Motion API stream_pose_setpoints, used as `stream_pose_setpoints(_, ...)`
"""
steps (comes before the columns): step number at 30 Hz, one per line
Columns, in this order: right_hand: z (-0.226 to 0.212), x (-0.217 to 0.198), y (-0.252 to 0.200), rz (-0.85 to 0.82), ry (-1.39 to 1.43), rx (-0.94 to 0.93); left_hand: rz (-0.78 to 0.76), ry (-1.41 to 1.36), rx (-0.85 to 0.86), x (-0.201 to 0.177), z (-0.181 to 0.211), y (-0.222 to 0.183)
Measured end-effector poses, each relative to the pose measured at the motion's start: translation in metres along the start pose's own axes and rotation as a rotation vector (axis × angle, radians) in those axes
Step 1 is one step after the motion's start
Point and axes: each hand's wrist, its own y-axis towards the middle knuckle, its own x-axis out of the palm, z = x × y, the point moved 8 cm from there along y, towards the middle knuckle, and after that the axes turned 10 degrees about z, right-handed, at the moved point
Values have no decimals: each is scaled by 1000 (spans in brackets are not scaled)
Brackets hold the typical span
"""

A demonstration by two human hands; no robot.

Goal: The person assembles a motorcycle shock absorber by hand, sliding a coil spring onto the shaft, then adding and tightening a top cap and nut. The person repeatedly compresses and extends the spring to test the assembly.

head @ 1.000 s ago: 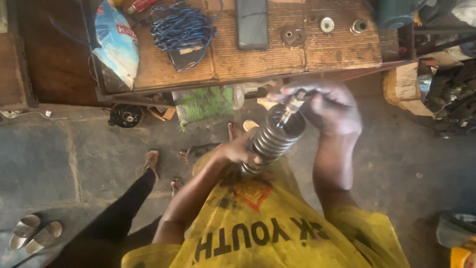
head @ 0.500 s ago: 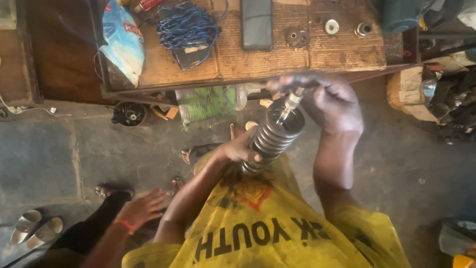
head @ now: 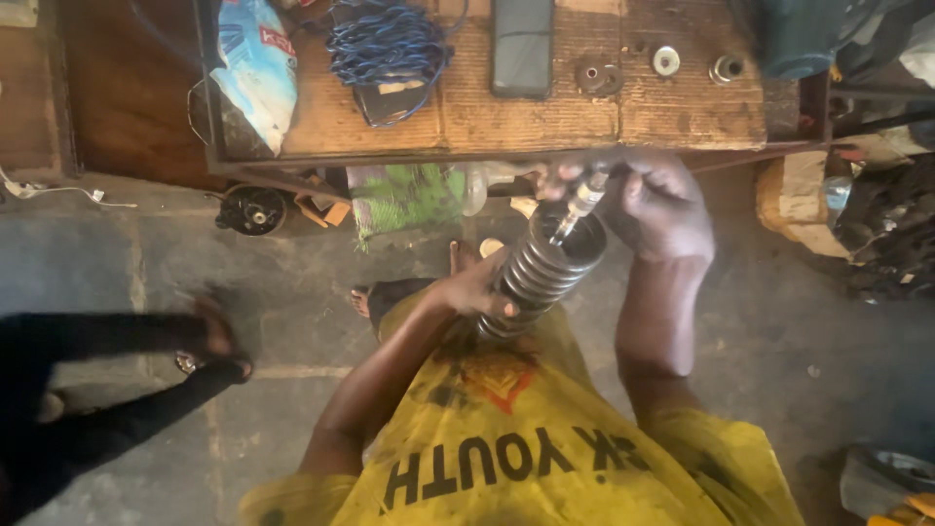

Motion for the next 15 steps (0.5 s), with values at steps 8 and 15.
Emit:
stream_pose_setpoints(8, 5, 21, 5, -22, -105, -80, -26, -39, -34, -3, -11, -4)
stream_pose_setpoints(15, 3, 24, 7, 1, -128, -22, 64, 90, 20, -10, -14, -8)
